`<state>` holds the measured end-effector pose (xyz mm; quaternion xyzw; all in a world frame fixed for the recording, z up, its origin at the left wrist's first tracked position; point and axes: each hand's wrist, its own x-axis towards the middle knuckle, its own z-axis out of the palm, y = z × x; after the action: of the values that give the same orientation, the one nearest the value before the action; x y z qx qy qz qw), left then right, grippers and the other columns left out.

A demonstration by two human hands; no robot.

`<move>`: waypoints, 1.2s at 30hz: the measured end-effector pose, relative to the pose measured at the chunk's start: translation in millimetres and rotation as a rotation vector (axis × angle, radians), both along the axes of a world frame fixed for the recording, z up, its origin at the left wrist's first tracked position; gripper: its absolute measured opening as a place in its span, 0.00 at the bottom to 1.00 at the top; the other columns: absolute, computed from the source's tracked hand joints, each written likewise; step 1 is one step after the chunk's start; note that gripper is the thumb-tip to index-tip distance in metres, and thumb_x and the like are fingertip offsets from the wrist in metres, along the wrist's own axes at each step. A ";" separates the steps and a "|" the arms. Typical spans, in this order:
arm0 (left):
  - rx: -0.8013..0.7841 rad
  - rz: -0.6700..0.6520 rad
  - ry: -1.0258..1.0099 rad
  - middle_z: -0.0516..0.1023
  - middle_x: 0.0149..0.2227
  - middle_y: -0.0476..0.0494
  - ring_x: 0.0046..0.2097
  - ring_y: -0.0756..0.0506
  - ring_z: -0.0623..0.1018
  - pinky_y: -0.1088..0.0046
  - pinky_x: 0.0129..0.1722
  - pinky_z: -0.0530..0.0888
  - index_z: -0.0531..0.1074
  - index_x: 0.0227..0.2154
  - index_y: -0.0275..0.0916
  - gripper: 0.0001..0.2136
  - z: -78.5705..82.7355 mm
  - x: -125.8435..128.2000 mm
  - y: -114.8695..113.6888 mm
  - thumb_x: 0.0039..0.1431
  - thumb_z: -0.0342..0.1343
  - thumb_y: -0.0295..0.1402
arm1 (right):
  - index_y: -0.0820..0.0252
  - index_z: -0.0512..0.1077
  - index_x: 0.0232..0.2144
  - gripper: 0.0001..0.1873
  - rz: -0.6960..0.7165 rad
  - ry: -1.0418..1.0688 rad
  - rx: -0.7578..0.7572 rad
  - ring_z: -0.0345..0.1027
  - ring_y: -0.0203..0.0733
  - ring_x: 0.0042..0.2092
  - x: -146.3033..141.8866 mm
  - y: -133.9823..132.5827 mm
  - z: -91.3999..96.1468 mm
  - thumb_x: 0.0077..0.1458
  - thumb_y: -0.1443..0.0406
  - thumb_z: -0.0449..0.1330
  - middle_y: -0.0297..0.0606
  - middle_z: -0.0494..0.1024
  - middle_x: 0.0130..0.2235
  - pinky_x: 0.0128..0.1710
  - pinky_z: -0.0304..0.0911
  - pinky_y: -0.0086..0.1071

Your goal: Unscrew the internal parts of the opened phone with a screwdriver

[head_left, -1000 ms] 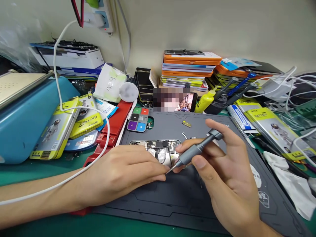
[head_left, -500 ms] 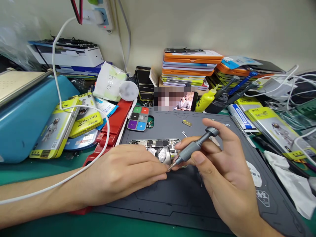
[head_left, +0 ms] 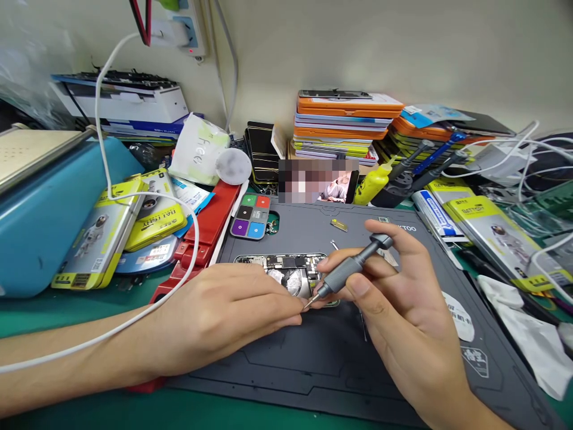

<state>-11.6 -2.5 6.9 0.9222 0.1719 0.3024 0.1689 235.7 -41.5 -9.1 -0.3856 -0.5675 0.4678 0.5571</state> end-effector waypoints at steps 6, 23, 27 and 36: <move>-0.008 -0.013 -0.015 0.88 0.43 0.38 0.44 0.46 0.87 0.76 0.45 0.81 0.81 0.49 0.33 0.08 2.5 2.3 -0.1 0.78 0.56 0.26 | 0.41 0.62 0.65 0.22 0.039 0.067 -0.047 0.85 0.39 0.38 -1.5 -0.4 -0.1 0.74 0.65 0.59 0.35 0.86 0.45 0.40 0.85 0.33; -0.055 -0.034 0.050 0.89 0.45 0.43 0.45 0.47 0.87 0.76 0.48 0.81 0.81 0.49 0.37 0.10 4.1 0.3 -0.4 0.80 0.53 0.28 | 0.41 0.63 0.66 0.22 0.075 0.041 -0.081 0.85 0.41 0.36 1.2 0.5 0.6 0.75 0.64 0.59 0.36 0.86 0.45 0.37 0.85 0.35; -0.027 -0.058 0.036 0.89 0.47 0.43 0.47 0.47 0.87 0.74 0.50 0.79 0.79 0.51 0.36 0.12 1.7 -1.3 0.7 0.82 0.49 0.28 | 0.42 0.62 0.67 0.23 0.082 0.048 -0.097 0.85 0.41 0.35 2.8 2.3 -0.5 0.75 0.63 0.59 0.37 0.86 0.45 0.37 0.85 0.35; 0.012 -0.049 0.060 0.89 0.48 0.44 0.48 0.46 0.86 0.73 0.51 0.77 0.78 0.52 0.36 0.12 -1.0 0.7 0.0 0.83 0.48 0.30 | 0.43 0.64 0.66 0.23 0.083 0.071 -0.117 0.85 0.41 0.35 1.5 3.8 -0.3 0.74 0.64 0.60 0.38 0.86 0.44 0.36 0.84 0.34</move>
<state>-10.9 -2.5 5.9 0.9357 0.1526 0.2716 0.1655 237.2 -37.6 -9.3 -0.3768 -0.5344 0.5364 0.5335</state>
